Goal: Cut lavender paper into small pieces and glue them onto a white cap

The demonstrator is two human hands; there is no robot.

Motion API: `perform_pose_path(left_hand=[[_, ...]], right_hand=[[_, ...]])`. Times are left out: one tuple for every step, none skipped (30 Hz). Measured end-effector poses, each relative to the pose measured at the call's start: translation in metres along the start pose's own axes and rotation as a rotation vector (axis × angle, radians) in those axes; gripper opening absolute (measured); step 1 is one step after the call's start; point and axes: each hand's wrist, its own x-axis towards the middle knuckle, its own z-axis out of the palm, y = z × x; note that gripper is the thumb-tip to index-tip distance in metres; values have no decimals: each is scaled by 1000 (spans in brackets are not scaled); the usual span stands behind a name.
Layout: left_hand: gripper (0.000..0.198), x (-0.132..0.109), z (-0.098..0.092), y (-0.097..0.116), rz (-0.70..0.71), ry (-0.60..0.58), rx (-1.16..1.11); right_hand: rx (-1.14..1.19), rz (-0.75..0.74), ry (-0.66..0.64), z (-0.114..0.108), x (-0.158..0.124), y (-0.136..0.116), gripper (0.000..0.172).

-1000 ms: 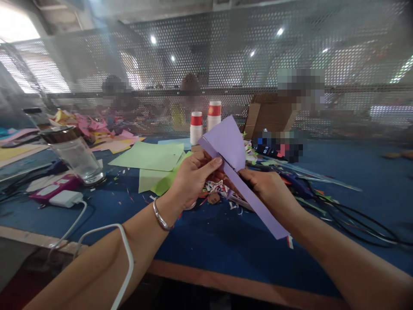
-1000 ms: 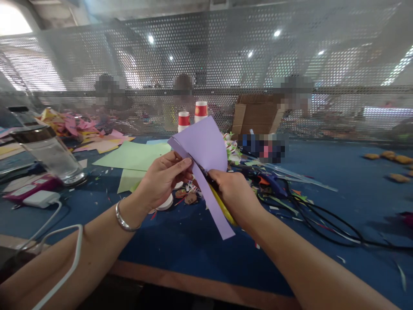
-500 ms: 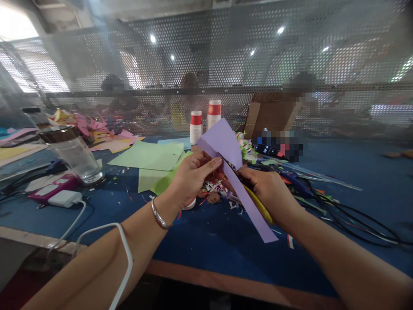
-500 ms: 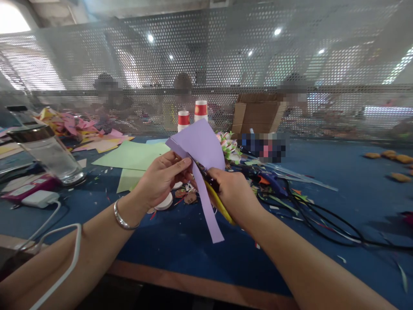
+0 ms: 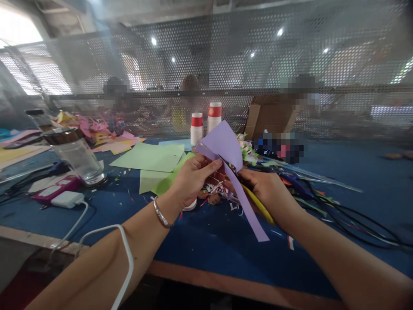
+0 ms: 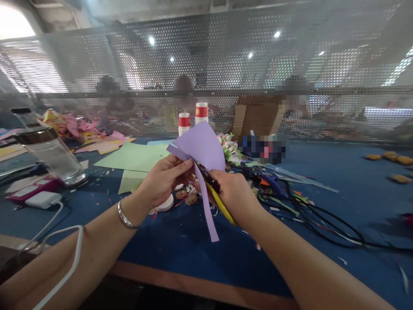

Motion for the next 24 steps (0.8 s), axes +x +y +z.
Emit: perform_pose_path(left_hand=[[21, 0, 0, 0, -1, -5, -3], [20, 0, 1, 1, 0, -2, -5], [19, 0, 1, 1, 1, 4, -5], [18, 0, 1, 2, 4, 12, -5], [17, 0, 0, 2, 7, 17, -4], [17, 0, 0, 3, 12, 21, -4], [16, -1, 0, 3, 17, 21, -6], [16, -1, 0, 3, 22, 21, -10], [16, -1, 0, 4, 28, 22, -15], [16, -1, 0, 4, 34, 22, -19], [16, -1, 0, 4, 37, 21, -23], [16, -1, 0, 4, 38, 19, -25], [16, -1, 0, 4, 35, 15, -25], [17, 0, 0, 4, 33, 12, -22], [17, 0, -1, 4, 30, 8, -16], [17, 0, -1, 4, 27, 4, -9], [17, 0, -1, 4, 27, 0, -2], [17, 1, -2, 4, 28, -2, 3], [17, 1, -2, 4, 31, -5, 6], [18, 1, -2, 4, 34, -8, 7], [18, 1, -2, 4, 37, -12, 6], [18, 1, -3, 4, 39, -18, 7], [19, 1, -3, 3, 43, -22, 13], [19, 1, -3, 3, 50, -22, 25]], right_hand=[[-19, -4, -2, -1, 0, 1, 26], [-35, -11, -6, -2, 1, 1, 24], [-49, -20, -10, -3, 1, 2, 22], [-58, -28, -14, -5, 2, 3, 20], [-62, -34, -18, -6, 2, 3, 18], [-62, -40, -25, -7, 3, 3, 18], [-60, -45, -31, -8, 3, 3, 17], [-58, -47, -35, -9, 3, 3, 17], [-58, -49, -38, -10, 4, 3, 17], [-60, -50, -41, -10, 3, 2, 17], [-63, -50, -44, -11, 3, 2, 17], [-65, -48, -48, -11, 3, 1, 18], [-65, -47, -53, -12, 3, 1, 18], [-62, -47, -57, -12, 3, 1, 17], [-58, -49, -60, -13, 2, 1, 17], [-53, -52, -60, -13, 2, 1, 16], [-48, -55, -54, -13, 2, 1, 17], [-43, -56, -45, -12, 3, 1, 18], [-40, -56, -34, -12, 3, 1, 21], [-34, -54, -26, -11, 3, 0, 26], [-25, -50, -25, -10, 3, 0, 30], [-11, -45, -27, -9, 3, -1, 34], [8, -40, -33, -9, 2, -1, 36], [33, -34, -41, -8, 2, -2, 38]])
